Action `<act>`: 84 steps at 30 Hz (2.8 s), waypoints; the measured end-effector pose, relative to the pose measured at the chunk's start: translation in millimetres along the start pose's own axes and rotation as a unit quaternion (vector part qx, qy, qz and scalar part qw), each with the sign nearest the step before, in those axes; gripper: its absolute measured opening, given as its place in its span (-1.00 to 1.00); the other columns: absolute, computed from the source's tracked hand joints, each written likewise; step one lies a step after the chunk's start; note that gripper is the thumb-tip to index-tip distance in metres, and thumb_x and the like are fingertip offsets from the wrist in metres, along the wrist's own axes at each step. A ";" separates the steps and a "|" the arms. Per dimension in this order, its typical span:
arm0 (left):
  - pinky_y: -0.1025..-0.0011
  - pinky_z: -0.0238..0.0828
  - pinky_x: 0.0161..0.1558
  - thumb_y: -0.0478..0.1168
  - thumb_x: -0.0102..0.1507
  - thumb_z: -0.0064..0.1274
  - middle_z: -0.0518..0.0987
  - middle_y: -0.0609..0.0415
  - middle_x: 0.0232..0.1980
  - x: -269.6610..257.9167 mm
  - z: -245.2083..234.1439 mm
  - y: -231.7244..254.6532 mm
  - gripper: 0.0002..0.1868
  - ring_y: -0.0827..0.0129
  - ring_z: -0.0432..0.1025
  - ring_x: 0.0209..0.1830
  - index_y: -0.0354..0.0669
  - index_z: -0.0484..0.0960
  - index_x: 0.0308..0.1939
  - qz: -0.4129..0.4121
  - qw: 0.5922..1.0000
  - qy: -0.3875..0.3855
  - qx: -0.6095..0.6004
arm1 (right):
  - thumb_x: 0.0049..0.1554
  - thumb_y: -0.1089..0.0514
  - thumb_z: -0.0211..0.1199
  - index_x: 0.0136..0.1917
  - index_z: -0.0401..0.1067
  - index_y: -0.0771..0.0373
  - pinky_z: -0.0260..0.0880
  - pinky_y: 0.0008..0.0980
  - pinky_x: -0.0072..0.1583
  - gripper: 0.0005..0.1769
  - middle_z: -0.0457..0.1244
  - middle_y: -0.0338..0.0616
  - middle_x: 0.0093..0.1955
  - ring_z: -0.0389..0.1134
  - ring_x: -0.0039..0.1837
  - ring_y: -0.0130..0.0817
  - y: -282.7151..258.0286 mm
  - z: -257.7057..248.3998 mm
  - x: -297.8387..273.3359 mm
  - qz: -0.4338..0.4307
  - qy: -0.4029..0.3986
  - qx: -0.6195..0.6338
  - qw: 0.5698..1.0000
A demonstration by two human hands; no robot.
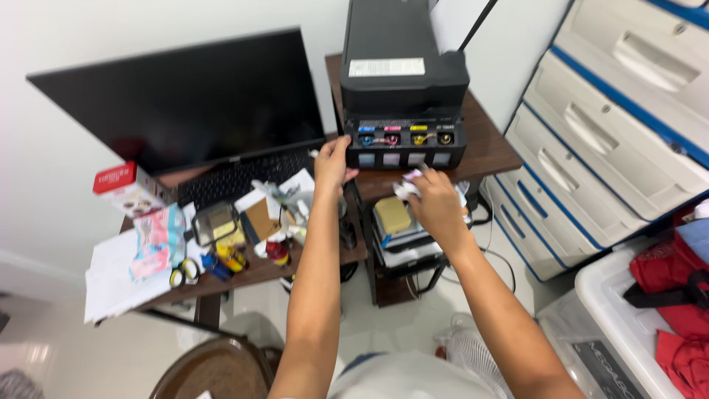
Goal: The person cleans a printer using a tissue. They wipe the ink cartridge area, the exterior sides, and the top surface of the printer. The person then uses a fresh tissue to continue wiping the top and side surfaces.
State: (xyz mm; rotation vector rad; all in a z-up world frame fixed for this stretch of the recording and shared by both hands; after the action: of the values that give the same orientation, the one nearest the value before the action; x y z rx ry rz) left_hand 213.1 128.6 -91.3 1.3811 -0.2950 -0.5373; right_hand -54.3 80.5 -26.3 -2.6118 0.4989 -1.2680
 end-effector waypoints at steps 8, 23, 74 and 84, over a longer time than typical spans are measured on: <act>0.41 0.50 -0.50 0.11 0.20 0.10 0.61 0.11 -0.28 -8.6 -7.5 2.1 -0.46 0.38 0.41 -0.62 -0.20 0.63 0.08 -0.011 1.000 0.004 0.000 | -0.07 0.27 0.42 0.00 0.58 0.30 0.40 -0.07 0.12 -0.69 0.34 0.06 -0.06 0.37 0.08 0.09 42.3 -44.8 -2.8 0.064 0.052 -0.002 0.997; -0.12 0.10 0.34 0.11 0.40 0.09 0.27 -0.59 0.40 -129.9 42.6 42.6 -0.18 -0.41 0.18 0.39 -0.57 0.28 0.43 0.366 0.813 0.297 0.342 | -0.07 0.32 0.43 0.04 0.58 0.31 0.36 -0.04 0.12 -0.65 0.34 0.10 0.02 0.33 0.08 0.14 181.2 -24.7 44.6 0.010 -0.015 -0.035 0.999; -0.22 -0.07 0.49 0.22 0.38 -0.03 0.06 -0.50 0.51 -116.3 274.9 -34.7 -0.10 -0.46 -0.14 0.58 -0.54 0.16 0.46 0.384 0.874 -0.112 0.277 | -0.06 0.27 0.39 0.00 0.54 0.30 0.41 -0.09 0.10 -0.69 0.36 0.03 -0.04 0.34 0.08 0.08 227.1 -2.6 65.7 0.028 -0.082 -0.009 0.996; -0.19 -0.09 0.51 0.26 0.40 -0.08 0.03 -0.54 0.52 -112.5 276.4 -36.7 -0.07 -0.46 -0.12 0.59 -0.58 0.14 0.46 0.360 0.879 -0.102 0.295 | -0.03 0.23 0.42 -0.01 0.56 0.28 0.40 -0.06 0.14 -0.72 0.37 0.04 -0.03 0.36 0.09 0.09 237.5 7.7 76.6 0.000 -0.110 -0.011 0.994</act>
State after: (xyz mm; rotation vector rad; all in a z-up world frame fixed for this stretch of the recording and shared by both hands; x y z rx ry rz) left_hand -27.3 -50.3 -65.4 1.6543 -1.1688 0.0551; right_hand -54.9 -168.0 -50.8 -2.7253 0.4773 -0.9634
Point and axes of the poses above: each hand's wrist, its own x-axis towards the middle knuckle, its own z-axis out of the palm, y = z × x, the point moved 6 cm from there along x, towards the middle knuckle
